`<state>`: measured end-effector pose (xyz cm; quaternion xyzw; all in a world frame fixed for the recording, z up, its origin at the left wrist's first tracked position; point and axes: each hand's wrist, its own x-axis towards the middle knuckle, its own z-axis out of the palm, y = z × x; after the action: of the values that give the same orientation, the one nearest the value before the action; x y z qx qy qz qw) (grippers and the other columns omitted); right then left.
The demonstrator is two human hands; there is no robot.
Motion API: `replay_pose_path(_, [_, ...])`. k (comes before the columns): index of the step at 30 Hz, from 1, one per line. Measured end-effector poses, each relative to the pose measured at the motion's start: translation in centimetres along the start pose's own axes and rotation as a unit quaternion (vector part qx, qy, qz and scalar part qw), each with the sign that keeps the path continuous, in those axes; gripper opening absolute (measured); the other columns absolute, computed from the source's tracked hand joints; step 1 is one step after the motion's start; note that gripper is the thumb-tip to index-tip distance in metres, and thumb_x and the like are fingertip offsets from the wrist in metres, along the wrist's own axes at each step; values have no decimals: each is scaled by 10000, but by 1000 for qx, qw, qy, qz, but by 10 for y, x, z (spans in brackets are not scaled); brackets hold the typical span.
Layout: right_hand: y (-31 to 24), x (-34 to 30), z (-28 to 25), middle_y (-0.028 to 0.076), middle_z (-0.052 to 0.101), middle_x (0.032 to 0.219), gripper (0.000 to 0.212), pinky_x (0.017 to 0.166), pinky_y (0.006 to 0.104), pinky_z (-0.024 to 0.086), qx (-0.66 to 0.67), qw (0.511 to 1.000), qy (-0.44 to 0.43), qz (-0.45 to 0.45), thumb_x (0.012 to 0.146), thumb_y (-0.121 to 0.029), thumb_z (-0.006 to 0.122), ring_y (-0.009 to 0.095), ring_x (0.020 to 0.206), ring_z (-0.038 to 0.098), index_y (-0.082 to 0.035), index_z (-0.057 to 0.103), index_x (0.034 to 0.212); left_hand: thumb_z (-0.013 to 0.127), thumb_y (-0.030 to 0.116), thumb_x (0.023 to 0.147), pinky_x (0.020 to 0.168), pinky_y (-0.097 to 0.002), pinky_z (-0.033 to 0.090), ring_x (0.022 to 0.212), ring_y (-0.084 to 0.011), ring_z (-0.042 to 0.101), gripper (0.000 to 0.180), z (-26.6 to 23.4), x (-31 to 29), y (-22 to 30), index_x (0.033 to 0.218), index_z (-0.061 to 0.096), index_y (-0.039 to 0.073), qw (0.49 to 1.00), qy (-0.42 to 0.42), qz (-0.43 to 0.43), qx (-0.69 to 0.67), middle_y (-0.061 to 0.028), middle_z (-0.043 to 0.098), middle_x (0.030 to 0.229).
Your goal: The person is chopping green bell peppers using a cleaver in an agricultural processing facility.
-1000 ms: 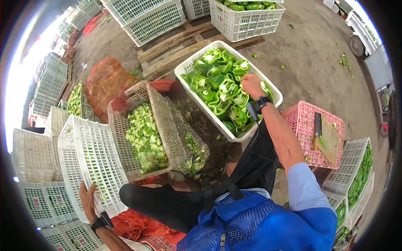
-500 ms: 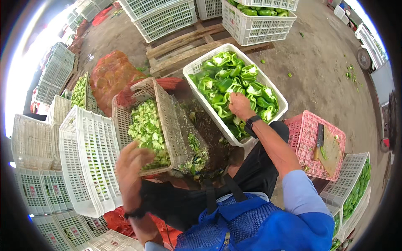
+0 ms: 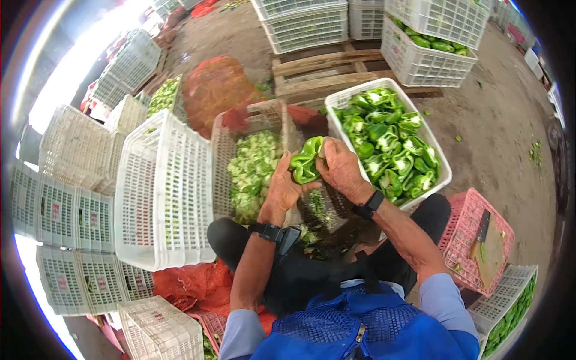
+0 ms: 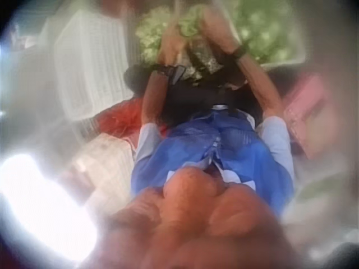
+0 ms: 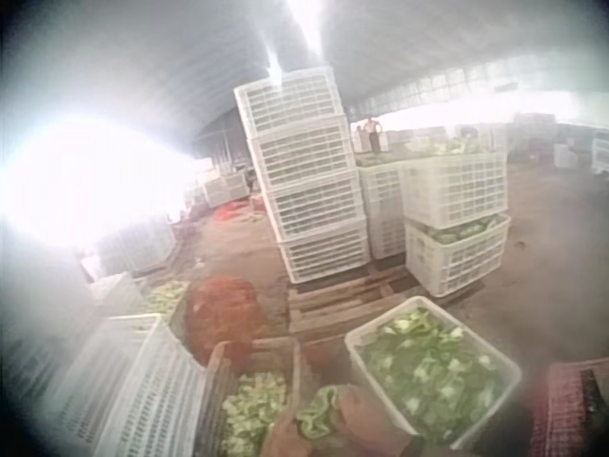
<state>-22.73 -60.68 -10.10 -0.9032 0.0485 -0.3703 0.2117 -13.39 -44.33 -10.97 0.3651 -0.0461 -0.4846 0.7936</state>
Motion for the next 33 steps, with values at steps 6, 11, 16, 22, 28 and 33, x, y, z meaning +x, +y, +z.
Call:
replay_pose_path(6, [-49, 26, 63, 221, 617, 1003, 522, 658, 419, 567, 23, 991, -131, 7, 853, -133, 682, 369, 843, 670, 130, 473, 1253, 592, 236, 981, 761, -546, 628, 1097, -314, 663, 543, -34, -47, 61, 1450, 433, 14, 994, 60, 75, 58, -154, 585, 1332])
replay_pose_path(11, [-88, 50, 109, 264, 614, 903, 375, 689, 478, 548, 110, 982, -151, -13, 876, -124, 629, 443, 809, 645, 87, 464, 1137, 606, 156, 940, 679, -472, 652, 1019, -309, 678, 538, -47, -83, 120, 1411, 451, -52, 980, 115, 83, 138, -183, 600, 1250])
replay_pose_path(16, [-98, 71, 124, 268, 558, 828, 226, 699, 534, 499, 232, 941, -243, -49, 851, -71, 590, 478, 807, 606, 33, 450, 994, 566, 115, 896, 778, -342, 624, 1040, -240, 674, 495, -77, -110, 146, 1351, 545, -78, 922, 153, 137, 327, -176, 639, 1233])
replay_pose_path(22, [-82, 44, 150, 256, 566, 838, 140, 739, 530, 494, 176, 942, -275, -71, 833, -14, 547, 478, 817, 593, 29, 500, 958, 703, 0, 750, 935, -313, 515, 1066, -210, 637, 623, -87, -119, 156, 1351, 560, -73, 746, 232, 287, 554, -145, 664, 1202])
replay_pose_path(28, [-71, 6, 164, 224, 577, 820, 147, 712, 535, 491, 252, 935, -235, -82, 825, 4, 570, 464, 792, 588, 12, 531, 966, 732, 37, 734, 942, -356, 530, 1127, -236, 632, 686, -103, -123, 166, 1387, 538, -49, 759, 289, 311, 494, -186, 654, 1221])
replay_pose_path(33, [-67, 2, 149, 247, 488, 724, 68, 621, 511, 437, 278, 940, -189, -54, 830, -8, 543, 474, 687, 515, -6, 495, 879, 529, 262, 927, 891, -551, 578, 1222, -447, 585, 663, -96, -125, 158, 1484, 373, -61, 956, 84, 269, 86, -270, 522, 1412])
